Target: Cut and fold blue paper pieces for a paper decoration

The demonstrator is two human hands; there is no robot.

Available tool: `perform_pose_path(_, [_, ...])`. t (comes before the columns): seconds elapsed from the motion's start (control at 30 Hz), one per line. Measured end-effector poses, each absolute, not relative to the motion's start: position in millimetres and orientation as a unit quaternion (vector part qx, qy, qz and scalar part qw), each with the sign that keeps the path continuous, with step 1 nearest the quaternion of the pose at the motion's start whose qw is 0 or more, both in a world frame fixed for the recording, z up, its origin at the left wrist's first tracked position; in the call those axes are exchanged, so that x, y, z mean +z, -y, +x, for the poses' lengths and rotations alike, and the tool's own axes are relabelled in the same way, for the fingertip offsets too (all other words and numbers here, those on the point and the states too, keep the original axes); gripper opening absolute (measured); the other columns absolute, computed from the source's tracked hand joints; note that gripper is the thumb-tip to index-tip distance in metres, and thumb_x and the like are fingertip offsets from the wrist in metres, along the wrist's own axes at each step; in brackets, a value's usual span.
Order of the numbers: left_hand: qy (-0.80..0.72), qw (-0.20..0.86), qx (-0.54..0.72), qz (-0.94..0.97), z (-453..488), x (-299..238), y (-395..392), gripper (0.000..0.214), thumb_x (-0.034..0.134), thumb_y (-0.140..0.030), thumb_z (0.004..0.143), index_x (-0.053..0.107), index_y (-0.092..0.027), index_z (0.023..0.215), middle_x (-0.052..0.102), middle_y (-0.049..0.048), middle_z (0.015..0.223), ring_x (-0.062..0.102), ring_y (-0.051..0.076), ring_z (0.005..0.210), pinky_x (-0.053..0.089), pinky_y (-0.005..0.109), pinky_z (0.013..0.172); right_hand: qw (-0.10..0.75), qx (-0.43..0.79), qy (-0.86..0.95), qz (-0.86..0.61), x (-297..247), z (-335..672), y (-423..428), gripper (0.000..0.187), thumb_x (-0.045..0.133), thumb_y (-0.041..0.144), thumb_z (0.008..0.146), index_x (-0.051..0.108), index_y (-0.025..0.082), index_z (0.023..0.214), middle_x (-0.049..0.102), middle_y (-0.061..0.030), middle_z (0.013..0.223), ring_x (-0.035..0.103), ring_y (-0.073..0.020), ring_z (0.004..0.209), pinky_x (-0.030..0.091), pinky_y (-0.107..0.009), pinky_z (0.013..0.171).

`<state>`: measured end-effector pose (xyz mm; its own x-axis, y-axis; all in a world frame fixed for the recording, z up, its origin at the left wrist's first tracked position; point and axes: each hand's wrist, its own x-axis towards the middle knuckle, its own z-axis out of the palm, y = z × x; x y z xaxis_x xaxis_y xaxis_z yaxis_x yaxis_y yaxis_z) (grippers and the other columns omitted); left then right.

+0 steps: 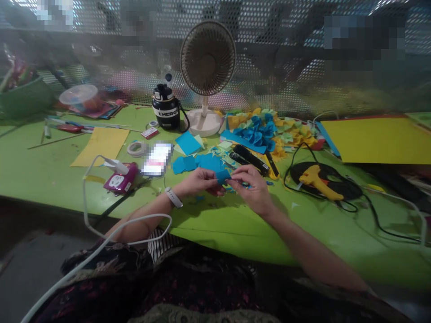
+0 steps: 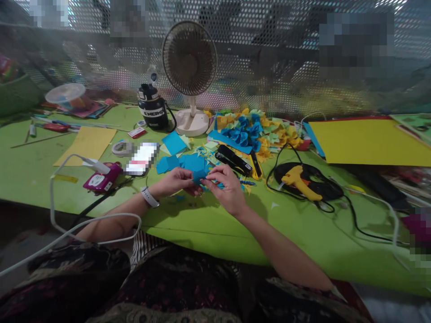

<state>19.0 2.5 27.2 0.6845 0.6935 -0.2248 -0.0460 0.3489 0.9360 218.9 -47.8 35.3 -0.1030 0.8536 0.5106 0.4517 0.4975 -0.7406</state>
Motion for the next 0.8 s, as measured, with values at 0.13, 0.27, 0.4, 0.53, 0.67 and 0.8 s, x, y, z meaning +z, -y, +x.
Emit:
perform_pose_path(0.13, [-0.299, 0.753, 0.236, 0.536, 18, 27, -1, 0.044, 0.084, -0.048, 0.066, 0.065, -0.01, 0.078, 0.077, 0.0122, 0.082, 0.075, 0.018, 0.073, 0.06, 0.028, 0.07, 0.468, 0.257, 0.688, -0.492, 34, 215, 49, 0.03, 0.067, 0.051, 0.086, 0.068, 0.023, 0.078, 0.067, -0.0062, 0.089, 0.063, -0.0198, 0.081, 0.053, -0.033, 0.069])
perform_pose_path(0.27, [-0.277, 0.767, 0.224, 0.533, 17, 30, 0, 0.036, 0.082, -0.042, 0.072, 0.065, -0.011, 0.08, 0.077, 0.012, 0.086, 0.076, 0.02, 0.08, 0.06, 0.03, 0.072, 0.458, 0.276, 0.67, -0.515, 33, 213, 49, 0.034, 0.066, 0.055, 0.085, 0.064, 0.022, 0.077, 0.066, -0.003, 0.076, 0.06, -0.0171, 0.068, 0.052, -0.033, 0.069])
perform_pose_path(0.4, [-0.268, 0.768, 0.23, 0.534, 16, 34, 1, 0.036, 0.083, -0.041, 0.071, 0.065, -0.011, 0.079, 0.077, 0.0135, 0.09, 0.075, 0.023, 0.086, 0.06, 0.031, 0.074, 0.461, 0.271, 0.674, -0.51, 33, 214, 49, 0.033, 0.065, 0.053, 0.086, 0.062, 0.022, 0.076, 0.066, -0.0031, 0.076, 0.06, -0.0172, 0.068, 0.051, -0.032, 0.07])
perform_pose_path(0.53, [-0.292, 0.756, 0.228, 0.539, 19, 33, 3, 0.044, 0.085, -0.047, 0.067, 0.065, -0.009, 0.077, 0.077, 0.0129, 0.084, 0.075, 0.022, 0.083, 0.06, 0.03, 0.073, 0.457, 0.257, 0.685, -0.506, 32, 214, 49, 0.028, 0.064, 0.048, 0.087, 0.061, 0.022, 0.074, 0.064, -0.0024, 0.074, 0.059, -0.0167, 0.068, 0.051, -0.031, 0.069])
perform_pose_path(0.67, [-0.295, 0.756, 0.231, 0.537, 21, 28, 2, 0.048, 0.084, -0.051, 0.064, 0.065, -0.009, 0.076, 0.076, 0.0117, 0.083, 0.075, 0.02, 0.08, 0.061, 0.031, 0.072, 0.456, 0.24, 0.694, -0.503, 31, 214, 49, 0.024, 0.063, 0.042, 0.088, 0.061, 0.022, 0.074, 0.064, -0.0019, 0.074, 0.058, -0.0162, 0.068, 0.05, -0.031, 0.068])
perform_pose_path(0.8, [-0.297, 0.754, 0.236, 0.536, 22, 24, 2, 0.046, 0.084, -0.05, 0.065, 0.063, -0.01, 0.074, 0.077, 0.0107, 0.084, 0.075, 0.019, 0.08, 0.061, 0.03, 0.072, 0.449, 0.241, 0.696, -0.506, 30, 216, 48, 0.023, 0.063, 0.041, 0.088, 0.061, 0.022, 0.075, 0.064, -0.0022, 0.075, 0.059, -0.0167, 0.069, 0.05, -0.031, 0.069])
